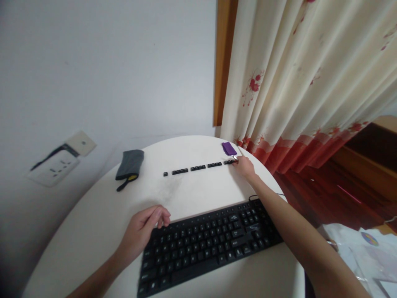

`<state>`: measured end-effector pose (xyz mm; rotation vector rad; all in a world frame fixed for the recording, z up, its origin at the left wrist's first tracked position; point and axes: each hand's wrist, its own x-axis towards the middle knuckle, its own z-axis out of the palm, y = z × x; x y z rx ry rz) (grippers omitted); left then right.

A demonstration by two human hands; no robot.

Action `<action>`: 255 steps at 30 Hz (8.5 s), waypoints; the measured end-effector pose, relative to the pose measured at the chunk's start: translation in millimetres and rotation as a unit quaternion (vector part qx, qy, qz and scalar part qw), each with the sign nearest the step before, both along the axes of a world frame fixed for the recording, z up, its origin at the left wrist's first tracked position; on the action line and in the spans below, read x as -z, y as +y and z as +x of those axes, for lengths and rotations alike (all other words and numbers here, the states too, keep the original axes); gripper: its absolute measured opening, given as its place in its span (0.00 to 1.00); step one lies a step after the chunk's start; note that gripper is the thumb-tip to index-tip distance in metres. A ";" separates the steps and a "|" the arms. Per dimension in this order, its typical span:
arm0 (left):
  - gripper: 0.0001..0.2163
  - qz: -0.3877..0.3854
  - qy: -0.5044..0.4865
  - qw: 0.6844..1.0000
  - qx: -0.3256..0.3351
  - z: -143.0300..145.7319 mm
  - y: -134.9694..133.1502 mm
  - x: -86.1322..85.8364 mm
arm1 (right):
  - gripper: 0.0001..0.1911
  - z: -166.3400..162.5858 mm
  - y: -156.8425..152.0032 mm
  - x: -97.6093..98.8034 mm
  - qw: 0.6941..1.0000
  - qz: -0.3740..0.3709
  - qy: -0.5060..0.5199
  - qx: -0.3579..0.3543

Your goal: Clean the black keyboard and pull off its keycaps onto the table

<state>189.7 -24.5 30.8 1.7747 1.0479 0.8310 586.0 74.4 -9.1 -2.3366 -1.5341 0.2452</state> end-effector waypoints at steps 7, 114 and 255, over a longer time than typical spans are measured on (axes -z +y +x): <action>0.17 0.004 0.001 1.000 -0.012 0.2 1.1 -3.8 | 0.08 0.8 -2.7 -9.5 0.998 0.057 0.030 -0.003; 0.14 -0.236 -0.201 0.950 0.039 -26.6 37.8 32.0 | 0.18 -258.6 -114.5 -5.2 0.786 0.205 0.566 -0.139; 0.06 -0.182 -0.262 0.929 -0.187 -38.3 54.3 26.5 | 0.21 -213.6 -78.9 -59.0 0.920 0.230 0.285 -0.139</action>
